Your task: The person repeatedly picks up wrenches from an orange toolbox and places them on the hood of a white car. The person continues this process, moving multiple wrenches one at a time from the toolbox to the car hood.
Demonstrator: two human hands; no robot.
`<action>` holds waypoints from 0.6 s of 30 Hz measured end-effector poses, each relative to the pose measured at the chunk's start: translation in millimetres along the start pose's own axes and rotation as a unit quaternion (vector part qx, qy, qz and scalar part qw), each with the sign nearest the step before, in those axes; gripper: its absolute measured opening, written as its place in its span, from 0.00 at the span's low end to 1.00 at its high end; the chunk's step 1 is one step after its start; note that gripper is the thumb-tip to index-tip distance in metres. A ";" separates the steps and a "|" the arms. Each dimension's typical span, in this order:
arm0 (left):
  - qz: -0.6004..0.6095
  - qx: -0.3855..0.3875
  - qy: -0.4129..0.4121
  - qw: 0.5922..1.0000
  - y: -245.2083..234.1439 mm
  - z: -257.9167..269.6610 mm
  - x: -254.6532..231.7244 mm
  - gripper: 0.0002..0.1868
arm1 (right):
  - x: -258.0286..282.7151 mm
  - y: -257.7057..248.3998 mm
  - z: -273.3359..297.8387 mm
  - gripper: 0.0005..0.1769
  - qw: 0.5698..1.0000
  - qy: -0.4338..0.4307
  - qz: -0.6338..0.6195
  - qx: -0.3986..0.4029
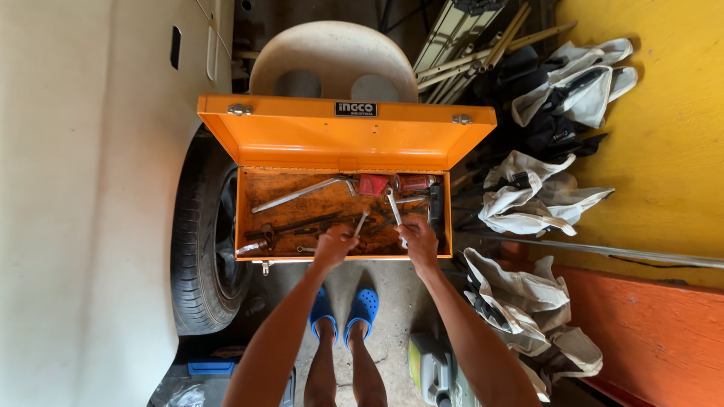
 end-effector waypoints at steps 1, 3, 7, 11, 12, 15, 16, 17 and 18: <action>0.052 0.017 -0.016 0.998 10.8 -0.6 1.9 0.15 | -1.7 2.7 2.3 0.11 0.999 0.033 -0.023 -0.003; 0.132 0.025 -0.023 0.991 27.9 -0.5 2.1 0.16 | -7.7 11.1 6.1 0.14 0.993 0.099 -0.070 -0.008; 0.170 -0.019 -0.016 0.985 45.4 3.1 -8.7 0.15 | -27.3 29.7 7.8 0.13 0.972 0.157 -0.176 0.015; 0.153 -0.076 0.010 0.985 35.2 10.9 -23.4 0.15 | -49.5 38.2 1.2 0.15 0.943 0.174 -0.284 0.024; 0.165 -0.068 0.011 0.984 32.5 11.6 -29.1 0.15 | -52.6 38.6 -0.7 0.16 0.939 0.180 -0.293 0.017; 0.173 -0.065 0.015 0.983 24.2 16.0 -50.4 0.14 | -51.2 41.8 -1.5 0.13 0.923 0.170 -0.342 0.050; 0.157 -0.080 0.018 0.984 18.2 16.0 -58.7 0.14 | -45.2 43.1 -3.1 0.12 0.925 0.151 -0.343 0.070; 0.142 -0.093 0.019 0.985 13.5 19.0 -66.1 0.14 | -38.7 42.7 -2.6 0.11 0.926 0.133 -0.343 0.087; 0.149 -0.091 0.016 0.984 9.3 22.0 -72.8 0.13 | -31.3 42.8 -1.4 0.10 0.926 0.115 -0.344 0.105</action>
Point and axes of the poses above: each hand's wrist, its own z-axis away from the middle knuckle, its own y-axis out of the palm, x = y × z, the point moved 4 cm from there along -z, towards the middle knuckle, and after that the axes turned 7 degrees about -z, right-handed, at the moved point
